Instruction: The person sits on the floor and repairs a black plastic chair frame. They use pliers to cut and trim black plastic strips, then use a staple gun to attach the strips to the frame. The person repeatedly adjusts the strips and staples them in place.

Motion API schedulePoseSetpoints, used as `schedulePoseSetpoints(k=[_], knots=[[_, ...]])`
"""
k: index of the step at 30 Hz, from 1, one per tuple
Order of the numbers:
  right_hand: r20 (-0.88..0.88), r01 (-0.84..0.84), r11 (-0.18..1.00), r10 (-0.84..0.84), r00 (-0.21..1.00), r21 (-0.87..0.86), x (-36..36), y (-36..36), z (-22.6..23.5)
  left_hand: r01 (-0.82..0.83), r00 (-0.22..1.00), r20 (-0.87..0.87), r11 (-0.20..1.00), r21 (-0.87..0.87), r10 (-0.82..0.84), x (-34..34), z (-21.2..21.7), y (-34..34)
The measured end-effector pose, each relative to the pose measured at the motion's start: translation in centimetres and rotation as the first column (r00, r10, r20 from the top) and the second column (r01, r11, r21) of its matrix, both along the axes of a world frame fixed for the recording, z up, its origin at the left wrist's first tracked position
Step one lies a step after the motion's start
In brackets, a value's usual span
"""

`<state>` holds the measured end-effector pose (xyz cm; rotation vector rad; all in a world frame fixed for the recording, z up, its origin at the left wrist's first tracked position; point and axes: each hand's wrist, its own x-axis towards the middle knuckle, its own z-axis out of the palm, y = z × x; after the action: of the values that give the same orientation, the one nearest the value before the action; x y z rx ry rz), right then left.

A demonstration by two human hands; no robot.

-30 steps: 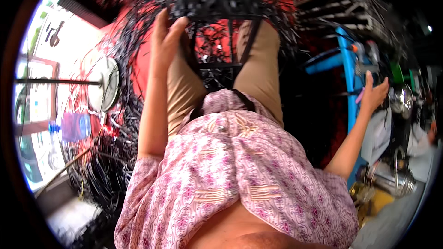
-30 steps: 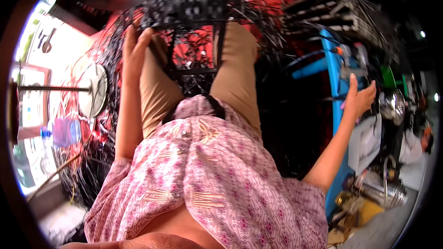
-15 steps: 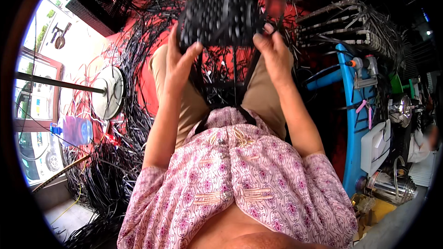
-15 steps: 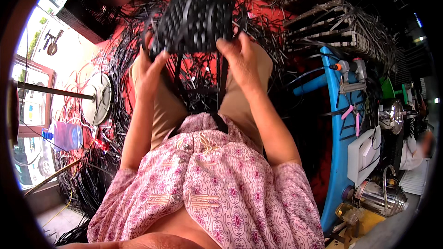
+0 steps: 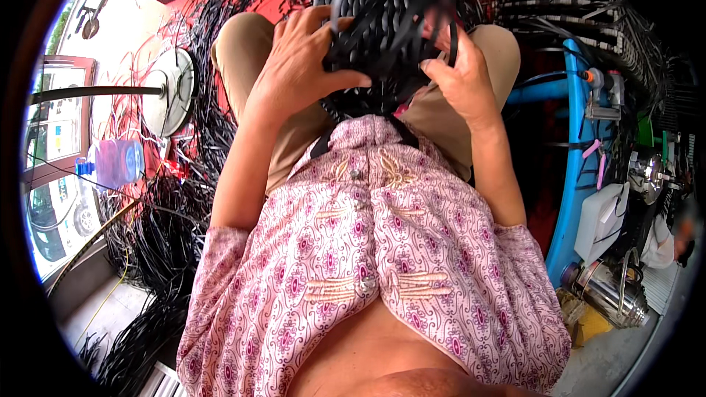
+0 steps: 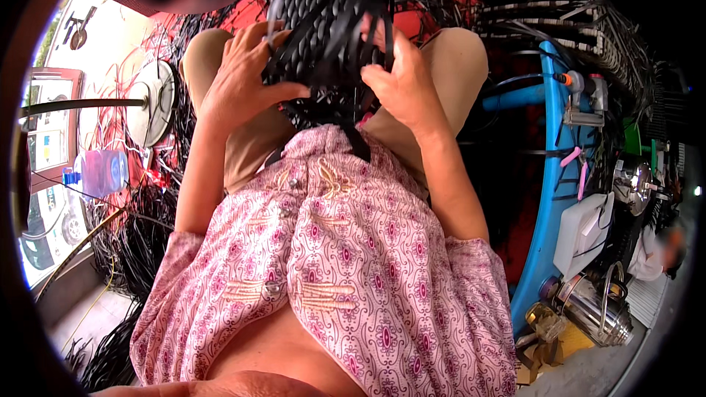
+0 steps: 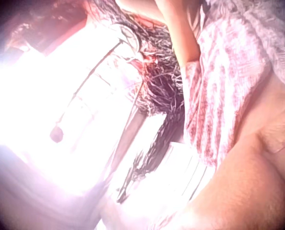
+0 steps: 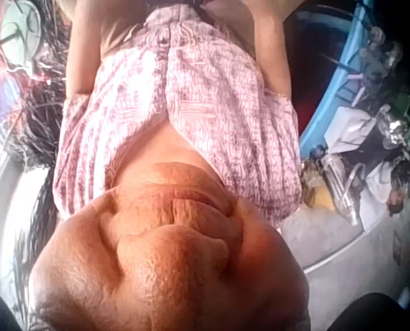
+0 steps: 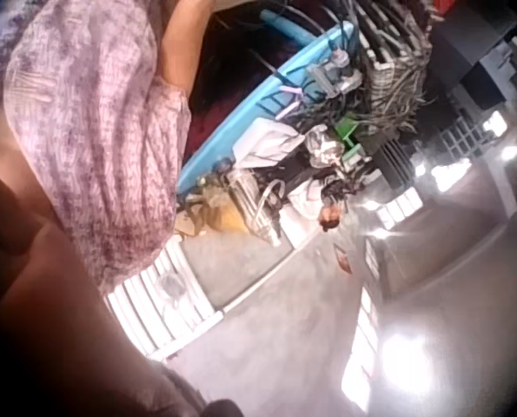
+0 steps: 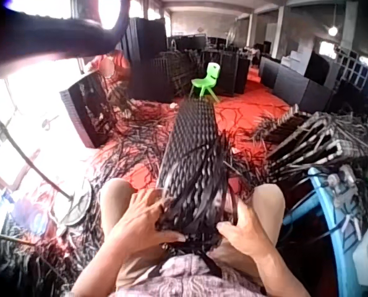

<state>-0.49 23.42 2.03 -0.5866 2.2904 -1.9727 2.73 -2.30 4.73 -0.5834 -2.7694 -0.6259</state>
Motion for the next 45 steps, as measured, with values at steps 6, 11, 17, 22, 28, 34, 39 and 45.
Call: schedulePoseSetpoints(k=[6,11,17,22,28,34,39,45], knots=[[0.305,-0.022,0.927,0.145,0.941,-0.374,0.3,-0.9,2.4,0.209,0.966,0.103,0.952,0.224,-0.237,-0.4,-0.7,5.2],[0.159,-0.092,0.776,0.241,0.957,-0.624,1.1,1.9,4.7,0.412,0.902,0.064,0.894,0.178,-0.428,0.9,0.7,7.8],[-0.057,-0.152,0.525,0.193,0.980,-0.838,8.2,10.9,8.5,0.645,0.762,0.067,0.764,0.026,-0.645,2.9,-1.3,6.8],[0.553,0.520,0.575,-0.136,0.822,-0.632,14.4,17.5,3.0,0.666,0.719,0.186,0.740,0.091,-0.670,2.4,-1.9,6.8],[0.848,0.473,0.775,-0.520,0.101,0.418,23.7,10.4,-1.2,0.682,0.637,0.139,0.639,0.357,-0.758,-1.8,0.9,5.9],[0.841,-0.147,0.989,0.103,0.531,-0.028,14.9,19.4,6.3,0.037,0.979,0.139,0.795,0.606,-0.152,-13.6,1.6,0.3],[0.336,0.112,0.985,-0.063,0.940,-0.129,-1.7,15.0,7.0,-0.303,0.939,0.024,0.789,0.535,0.344,-30.2,-6.0,-4.8],[0.292,0.318,0.947,-0.291,0.911,-0.050,-23.4,6.3,-3.7,-0.495,0.850,0.387,0.794,0.352,0.358,-38.7,-8.4,-5.2]])
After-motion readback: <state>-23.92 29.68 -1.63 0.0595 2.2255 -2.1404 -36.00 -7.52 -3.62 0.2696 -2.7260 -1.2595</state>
